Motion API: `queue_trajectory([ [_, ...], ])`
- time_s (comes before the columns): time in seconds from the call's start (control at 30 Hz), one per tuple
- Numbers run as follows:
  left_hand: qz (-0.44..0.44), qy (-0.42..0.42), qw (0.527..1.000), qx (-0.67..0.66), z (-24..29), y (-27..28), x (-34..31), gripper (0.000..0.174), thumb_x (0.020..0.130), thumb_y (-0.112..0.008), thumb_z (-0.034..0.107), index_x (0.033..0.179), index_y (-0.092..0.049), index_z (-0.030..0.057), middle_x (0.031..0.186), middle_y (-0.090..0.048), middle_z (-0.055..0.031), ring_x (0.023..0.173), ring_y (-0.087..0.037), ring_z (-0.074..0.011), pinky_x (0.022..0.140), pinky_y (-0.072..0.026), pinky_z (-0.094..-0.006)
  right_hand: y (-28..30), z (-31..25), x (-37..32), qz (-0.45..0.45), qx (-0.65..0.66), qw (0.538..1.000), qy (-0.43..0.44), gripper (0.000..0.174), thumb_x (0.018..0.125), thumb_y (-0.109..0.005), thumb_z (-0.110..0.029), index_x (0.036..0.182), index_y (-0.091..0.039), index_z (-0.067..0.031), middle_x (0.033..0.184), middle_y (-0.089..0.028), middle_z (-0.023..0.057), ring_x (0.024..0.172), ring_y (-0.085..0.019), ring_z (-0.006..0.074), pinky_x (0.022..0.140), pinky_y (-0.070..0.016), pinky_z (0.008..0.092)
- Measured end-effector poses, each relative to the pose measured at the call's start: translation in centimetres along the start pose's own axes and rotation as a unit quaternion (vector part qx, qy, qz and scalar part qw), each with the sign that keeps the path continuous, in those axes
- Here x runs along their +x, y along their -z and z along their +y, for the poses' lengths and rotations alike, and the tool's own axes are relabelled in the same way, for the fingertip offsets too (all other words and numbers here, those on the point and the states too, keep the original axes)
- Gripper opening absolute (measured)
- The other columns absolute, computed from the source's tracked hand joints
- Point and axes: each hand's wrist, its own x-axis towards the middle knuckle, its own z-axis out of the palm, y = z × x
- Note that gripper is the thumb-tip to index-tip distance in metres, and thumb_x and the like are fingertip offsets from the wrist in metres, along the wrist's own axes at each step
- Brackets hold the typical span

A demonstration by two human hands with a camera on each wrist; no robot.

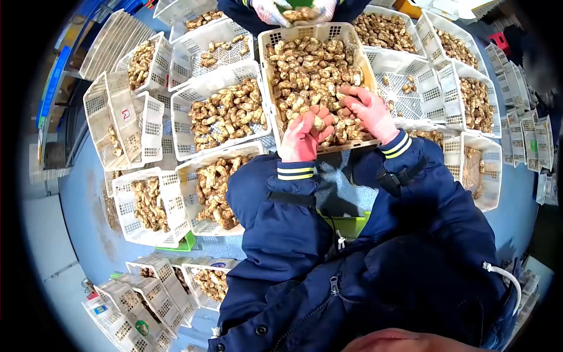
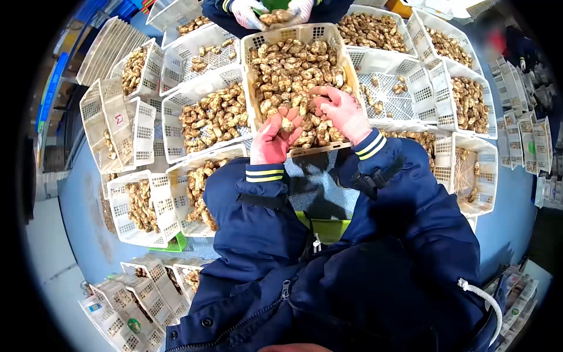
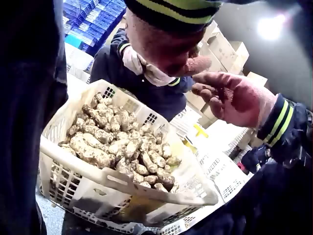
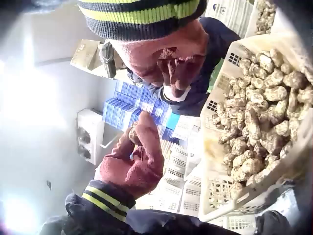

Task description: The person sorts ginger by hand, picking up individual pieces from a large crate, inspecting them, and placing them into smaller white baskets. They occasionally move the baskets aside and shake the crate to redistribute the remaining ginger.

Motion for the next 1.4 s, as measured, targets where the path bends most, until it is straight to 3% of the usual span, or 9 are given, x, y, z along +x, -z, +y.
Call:
queue_trajectory([
  [0.23,-0.029,0.066,0.992,-0.103,0.4,-0.2,-0.1,0.030,0.088,-0.048,0.022,0.111,-0.046,0.0018,0.113,-0.051,-0.0147,0.100,-0.054,-0.0287,0.084,-0.0471,-0.0404,0.1,0.6,0.5,-0.007,-0.011,1.000,-0.004,0.030,0.087,-0.048,-0.018,0.113,-0.051,-0.0031,0.086,-0.059,0.0025,0.070,-0.053,0.0071,0.064,-0.0431,0.0202],
  [0.47,-0.049,-0.082,0.994,-0.048,-0.9,-0.7,0.5,0.035,0.088,-0.049,0.022,0.117,-0.042,0.0046,0.119,-0.048,-0.0111,0.103,-0.051,-0.0225,0.078,-0.0460,-0.0342,-2.8,-0.1,-0.6,-0.193,-0.063,0.979,-0.024,0.030,0.084,-0.055,-0.026,0.100,-0.052,-0.0007,0.074,-0.054,0.0006,0.064,-0.050,0.0055,0.057,-0.0416,0.0202],
  [0.77,-0.031,-0.075,0.993,0.089,-1.2,-1.0,1.1,0.031,0.090,-0.046,0.021,0.116,-0.042,0.0035,0.118,-0.049,-0.0128,0.076,-0.058,-0.0209,0.066,-0.0483,-0.0350,-3.4,-1.5,-1.8,-0.077,-0.151,0.982,-0.084,0.018,0.083,-0.050,-0.017,0.094,-0.057,-0.0042,0.074,-0.058,-0.0001,0.057,-0.054,0.0072,0.053,-0.0446,0.0215],
  [0.8,-0.026,-0.081,0.992,0.089,-1.1,-1.2,0.6,0.031,0.089,-0.048,0.018,0.116,-0.044,0.0031,0.112,-0.052,-0.0101,0.097,-0.053,-0.0195,0.080,-0.0451,-0.0312,-3.6,-1.3,-1.9,-0.069,-0.123,0.987,-0.073,0.019,0.082,-0.050,-0.017,0.093,-0.058,-0.0043,0.072,-0.058,-0.0001,0.056,-0.053,0.0072,0.052,-0.0442,0.0205],
  [0.97,0.058,-0.113,0.992,-0.008,-1.6,0.4,1.3,0.032,0.086,-0.054,0.019,0.112,-0.045,0.0033,0.109,-0.053,-0.0101,0.098,-0.053,-0.0217,0.084,-0.0447,-0.0338,-3.7,-0.9,-1.9,-0.144,-0.070,0.985,-0.069,0.021,0.085,-0.050,-0.023,0.080,-0.057,-0.0030,0.064,-0.053,-0.0020,0.057,-0.049,0.0048,0.050,-0.0394,0.0196],
  [1.03,0.065,-0.106,0.990,-0.059,-0.8,1.1,1.3,0.033,0.085,-0.055,0.020,0.112,-0.045,0.0033,0.110,-0.052,-0.0111,0.100,-0.053,-0.0231,0.087,-0.0445,-0.0359,-3.7,-1.5,-2.1,-0.253,-0.188,0.945,-0.085,0.019,0.082,-0.051,-0.023,0.081,-0.057,-0.0055,0.068,-0.055,0.0013,0.060,-0.053,0.0093,0.054,-0.0418,0.0236],
  [1.07,0.055,-0.099,0.989,-0.092,-0.8,1.0,1.0,0.033,0.086,-0.053,0.023,0.112,-0.045,0.0036,0.112,-0.051,-0.0115,0.102,-0.052,-0.0245,0.088,-0.0441,-0.0370,-3.3,-0.8,-1.9,-0.301,-0.384,0.868,0.096,0.020,0.078,-0.054,-0.026,0.085,-0.058,-0.0088,0.074,-0.057,0.0063,0.066,-0.056,0.0179,0.059,-0.0444,0.0291],
  [1.17,0.023,-0.078,0.988,-0.131,-0.5,0.7,1.0,0.034,0.087,-0.052,0.025,0.112,-0.045,0.0037,0.114,-0.050,-0.0115,0.104,-0.051,-0.0256,0.090,-0.0433,-0.0378,-2.3,0.2,-3.0,-0.293,-0.522,0.794,0.108,0.027,0.074,-0.056,-0.030,0.092,-0.059,-0.0099,0.082,-0.058,0.0084,0.076,-0.058,0.0253,0.067,-0.0458,0.0318],
  [1.4,0.025,-0.106,0.991,-0.079,-1.3,1.2,1.1,0.034,0.086,-0.053,0.023,0.111,-0.046,0.0026,0.113,-0.051,-0.0131,0.102,-0.052,-0.0271,0.086,-0.0443,-0.0380,-2.2,0.1,-1.1,-0.038,-0.333,0.939,0.071,0.025,0.082,-0.052,-0.027,0.099,-0.059,-0.0095,0.082,-0.061,0.0086,0.075,-0.059,0.0189,0.066,-0.0460,0.0291],
])
